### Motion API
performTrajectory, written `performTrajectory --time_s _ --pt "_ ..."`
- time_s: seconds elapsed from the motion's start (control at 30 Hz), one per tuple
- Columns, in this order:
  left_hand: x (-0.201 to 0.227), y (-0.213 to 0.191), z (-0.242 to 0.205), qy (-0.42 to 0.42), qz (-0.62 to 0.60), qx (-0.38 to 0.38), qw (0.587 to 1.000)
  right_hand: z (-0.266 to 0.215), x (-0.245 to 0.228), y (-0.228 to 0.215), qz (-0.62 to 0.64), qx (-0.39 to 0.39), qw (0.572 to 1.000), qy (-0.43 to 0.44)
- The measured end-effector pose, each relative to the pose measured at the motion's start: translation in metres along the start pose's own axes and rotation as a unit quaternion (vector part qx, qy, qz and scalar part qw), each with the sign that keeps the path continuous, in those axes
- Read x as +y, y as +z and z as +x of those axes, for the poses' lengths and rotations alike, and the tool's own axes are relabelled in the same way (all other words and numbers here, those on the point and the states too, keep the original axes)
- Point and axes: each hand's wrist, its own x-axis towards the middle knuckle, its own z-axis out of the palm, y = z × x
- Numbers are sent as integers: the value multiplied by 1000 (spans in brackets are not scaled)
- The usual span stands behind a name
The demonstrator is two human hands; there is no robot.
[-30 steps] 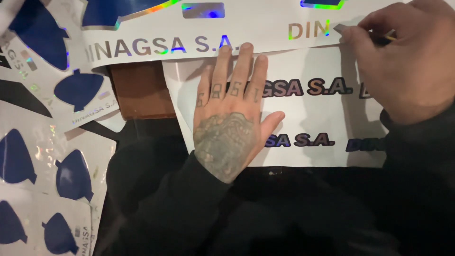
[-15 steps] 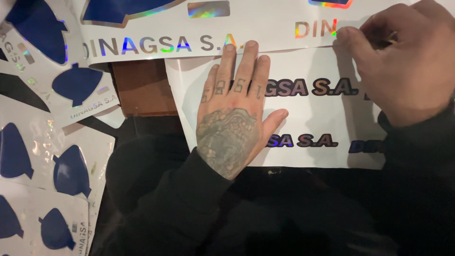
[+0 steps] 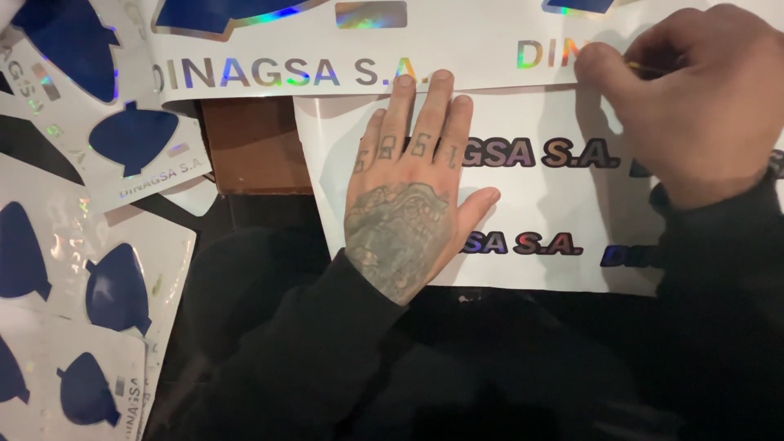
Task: The recorder is weeding vinyl stickers using a utility knife.
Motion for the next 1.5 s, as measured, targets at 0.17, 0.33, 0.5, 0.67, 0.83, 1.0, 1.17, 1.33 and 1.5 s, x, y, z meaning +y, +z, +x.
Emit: performTrajectory --time_s 0.17,0.33,0.5,0.67,0.83,1.0,1.17,1.33,1.5 --pt "1 -3 -1 -5 -12 7 1000 13 -20 -20 116 -85 981 128" --pt "1 -2 0 -3 -9 6 1000 10 5 -9 132 -84 980 127" --pt "0 0 -1 -3 -7 -6 1000 9 10 -7 155 -79 976 133" --pt "1 1 -1 -3 -6 2 1000 7 -3 -11 155 -69 974 153" --pt "2 -1 -1 -6 -8 9 1000 -2 -11 -11 84 -1 996 -1" --pt "2 -4 -1 -11 -21 14 1000 -5 -17 -20 92 -12 996 18" --pt "-1 -2 6 11 -15 23 1000 -17 2 -17 219 -41 970 98" --pt "-8 -28 -8 16 -58 49 997 -4 -46 -36 263 -142 950 88" --pt "-9 -60 -45 -37 -91 75 992 -17 -91 -36 173 -156 971 51"
